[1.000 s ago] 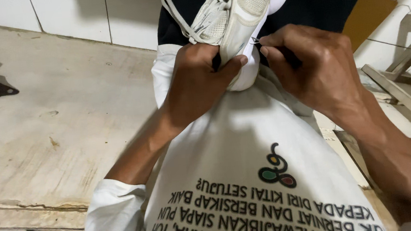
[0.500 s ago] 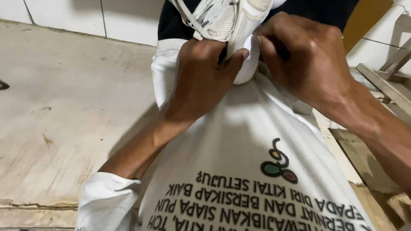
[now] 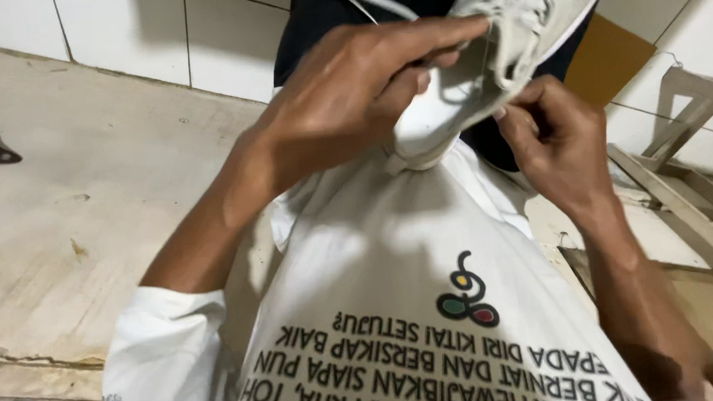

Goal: The person sits on the floor and sews a white sneaker using a needle and white thread. They repeatedly push the needle through the shoe's sole and pull the thread to secure the stitching.

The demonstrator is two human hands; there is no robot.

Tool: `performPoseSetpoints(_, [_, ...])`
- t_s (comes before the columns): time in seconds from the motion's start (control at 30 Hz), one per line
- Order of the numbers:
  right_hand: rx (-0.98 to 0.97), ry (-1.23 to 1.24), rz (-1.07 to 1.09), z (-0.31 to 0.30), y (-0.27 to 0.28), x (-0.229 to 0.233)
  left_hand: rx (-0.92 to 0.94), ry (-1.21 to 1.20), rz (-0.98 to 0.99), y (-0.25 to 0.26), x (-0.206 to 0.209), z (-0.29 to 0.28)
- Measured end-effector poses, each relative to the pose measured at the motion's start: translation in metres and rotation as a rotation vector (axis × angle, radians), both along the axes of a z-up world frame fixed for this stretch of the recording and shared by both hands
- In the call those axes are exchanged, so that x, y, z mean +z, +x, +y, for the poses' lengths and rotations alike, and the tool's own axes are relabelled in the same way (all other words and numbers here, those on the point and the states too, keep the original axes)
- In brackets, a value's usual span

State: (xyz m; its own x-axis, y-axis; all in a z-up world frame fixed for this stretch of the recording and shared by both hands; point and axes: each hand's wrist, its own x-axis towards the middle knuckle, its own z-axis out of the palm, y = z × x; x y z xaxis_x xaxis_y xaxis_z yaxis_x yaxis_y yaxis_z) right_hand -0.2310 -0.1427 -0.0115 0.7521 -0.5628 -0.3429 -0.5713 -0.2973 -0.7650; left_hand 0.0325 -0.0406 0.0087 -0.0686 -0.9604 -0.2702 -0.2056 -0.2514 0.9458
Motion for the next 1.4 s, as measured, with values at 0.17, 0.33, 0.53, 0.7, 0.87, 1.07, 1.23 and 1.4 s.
performPoseSetpoints(0.17, [-0.123, 0.078, -0.062, 0.002, -0.013, -0.003, 0.064, -0.27, -0.137, -0.012, -0.014, -0.011])
performPoseSetpoints(0.33, [0.045, -0.283, -0.088, -0.016, -0.02, 0.015, 0.37, -0.313, -0.184, -0.047, -0.026, -0.01])
performPoseSetpoints(0.53, [0.171, -0.452, -0.288, -0.036, 0.032, 0.045, 0.491, -0.303, -0.13, -0.068, -0.025, -0.022])
performPoseSetpoints(0.7, [0.282, -0.319, -0.115, -0.049, 0.05, 0.043, 0.548, -0.35, -0.056, -0.062, -0.019, -0.017])
performPoseSetpoints(0.87, [0.236, -0.279, -0.128, -0.059, 0.053, 0.038, 0.523, -0.328, -0.182, -0.046, -0.004, 0.002])
performPoseSetpoints(1.07, [0.14, -0.222, -0.132, -0.061, 0.064, 0.019, 0.122, -0.136, -0.619, -0.008, 0.002, 0.043])
performPoseSetpoints(1.23, [-0.005, -0.175, -0.114, -0.057, 0.063, 0.002, -0.083, 0.125, -0.646, 0.013, 0.005, 0.044])
performPoseSetpoints(1.4, [-0.109, -0.1, -0.07, -0.055, 0.066, 0.003, 0.107, 0.162, -0.25, 0.019, 0.03, 0.025])
